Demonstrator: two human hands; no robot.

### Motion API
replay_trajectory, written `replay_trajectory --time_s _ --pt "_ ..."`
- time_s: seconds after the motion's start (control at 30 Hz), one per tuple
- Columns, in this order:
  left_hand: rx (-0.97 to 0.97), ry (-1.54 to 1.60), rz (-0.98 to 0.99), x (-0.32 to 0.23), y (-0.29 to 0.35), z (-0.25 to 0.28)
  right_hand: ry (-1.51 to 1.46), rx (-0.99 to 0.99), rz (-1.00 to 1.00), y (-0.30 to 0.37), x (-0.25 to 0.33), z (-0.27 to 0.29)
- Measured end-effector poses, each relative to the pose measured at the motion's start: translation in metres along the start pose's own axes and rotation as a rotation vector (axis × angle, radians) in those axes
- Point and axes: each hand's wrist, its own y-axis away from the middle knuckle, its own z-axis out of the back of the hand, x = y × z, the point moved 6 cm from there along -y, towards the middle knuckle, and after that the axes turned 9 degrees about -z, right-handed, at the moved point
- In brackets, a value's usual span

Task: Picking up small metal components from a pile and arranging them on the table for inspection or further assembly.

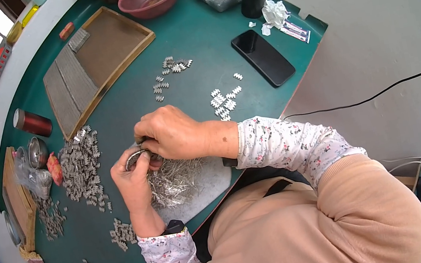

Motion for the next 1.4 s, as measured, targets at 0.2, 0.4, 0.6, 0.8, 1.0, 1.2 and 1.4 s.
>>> replay_trajectory --time_s 0.2,0.4,0.6,0.8,1.0,1.2,1.4 --pt "0.008 0.063 0.001 -0.003 0.001 -0.001 -0.118 0.069 -0.127 0.0 -0.005 0.002" --pt "-0.022 0.125 -0.01 -0.004 0.001 -0.001 -0.179 0.129 -0.187 0.004 -0.014 -0.002" --pt "-0.01 0.115 -0.022 -0.003 0.001 -0.002 -0.21 0.11 -0.191 0.007 -0.016 -0.004" --pt "0.004 0.122 -0.027 -0.003 0.001 -0.003 -0.213 0.101 -0.18 0.007 -0.016 -0.003" --pt "0.004 0.103 -0.031 -0.003 0.001 -0.003 -0.169 0.091 -0.136 0.007 -0.014 -0.003" --pt "0.006 0.115 -0.023 0.0 0.001 -0.002 -0.154 0.076 -0.102 0.007 -0.011 -0.001" --pt "-0.015 0.112 -0.066 -0.004 0.0 0.001 -0.141 0.085 -0.067 0.01 -0.009 -0.005"
